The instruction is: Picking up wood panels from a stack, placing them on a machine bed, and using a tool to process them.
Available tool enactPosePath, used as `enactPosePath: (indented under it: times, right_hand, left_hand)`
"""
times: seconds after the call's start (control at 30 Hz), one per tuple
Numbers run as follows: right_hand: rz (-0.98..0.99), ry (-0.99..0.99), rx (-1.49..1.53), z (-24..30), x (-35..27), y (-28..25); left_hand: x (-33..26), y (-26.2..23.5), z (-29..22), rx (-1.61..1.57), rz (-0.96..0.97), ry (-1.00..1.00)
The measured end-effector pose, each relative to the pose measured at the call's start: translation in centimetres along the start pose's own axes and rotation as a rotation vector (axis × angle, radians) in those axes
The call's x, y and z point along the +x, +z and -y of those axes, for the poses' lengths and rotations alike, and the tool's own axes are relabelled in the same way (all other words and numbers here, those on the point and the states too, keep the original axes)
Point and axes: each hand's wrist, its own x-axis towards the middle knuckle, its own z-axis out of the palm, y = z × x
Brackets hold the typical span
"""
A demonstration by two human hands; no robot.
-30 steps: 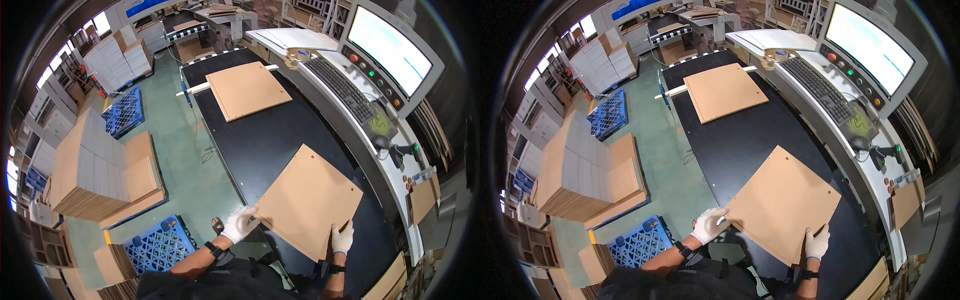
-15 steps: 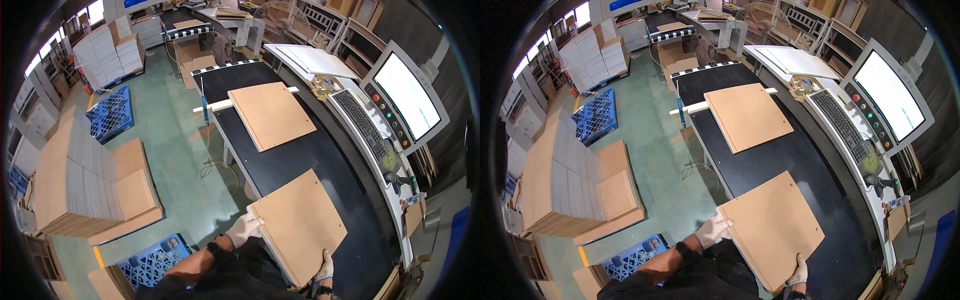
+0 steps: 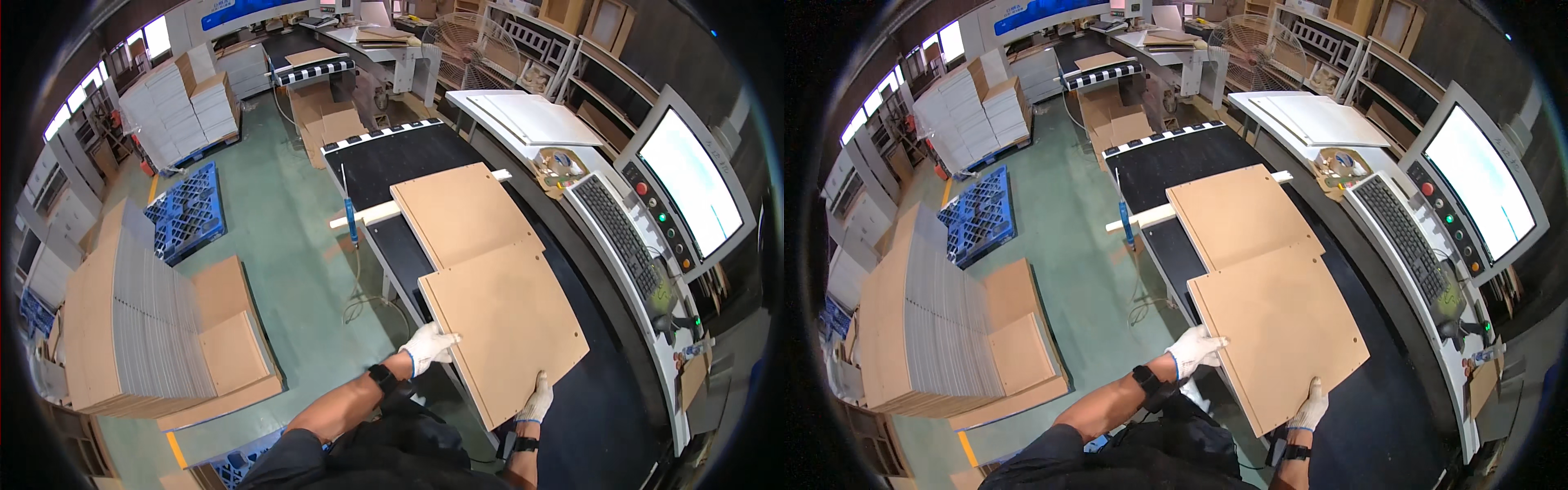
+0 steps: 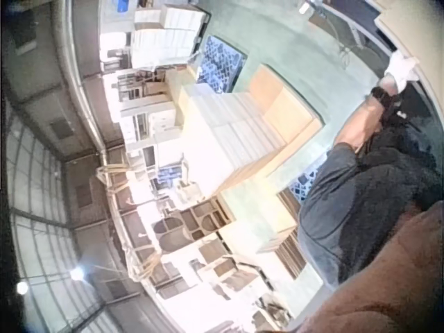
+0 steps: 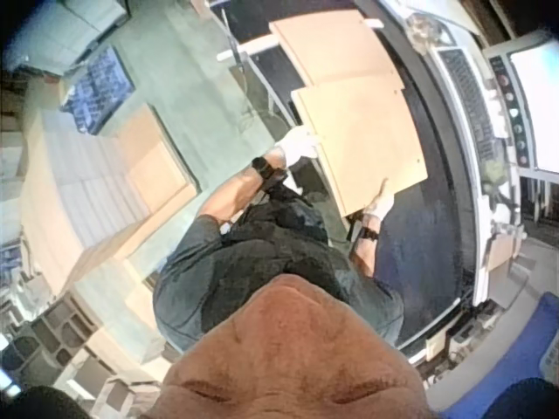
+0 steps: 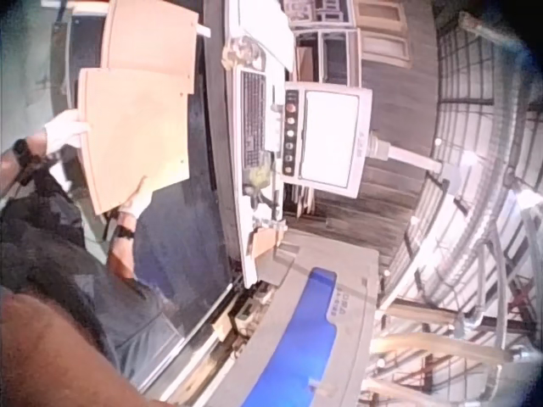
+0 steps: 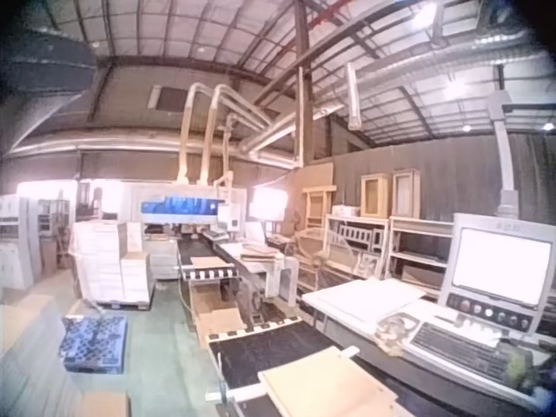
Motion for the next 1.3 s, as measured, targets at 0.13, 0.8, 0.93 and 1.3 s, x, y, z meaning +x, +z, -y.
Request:
enactPosePath:
  times: [0.13,0.8,0.93,1.3]
  right_hand:
    - [0.018,0.002,0.115,-2.3,4.5,7.1]
    - [0.364,0.238,-0.862,2.0,16.9,25.2]
    - [0.389,0.131,-1.113,3.0,17.4,26.0]
    - [0.31,0.23,-1.094,3.3,14.0,25.3]
  left_hand:
    - [6.6,-4.3,-4.4,0.095,-0.005,-0.035]
    - [18.0,-13.3,-17.4,1.148,-0.436,0.129]
    - [17.2,-12.9,-19.1,1.159,-0.447,0.126]
    - [14.3,-17.0,-18.5,1.007,-0.176,0.199]
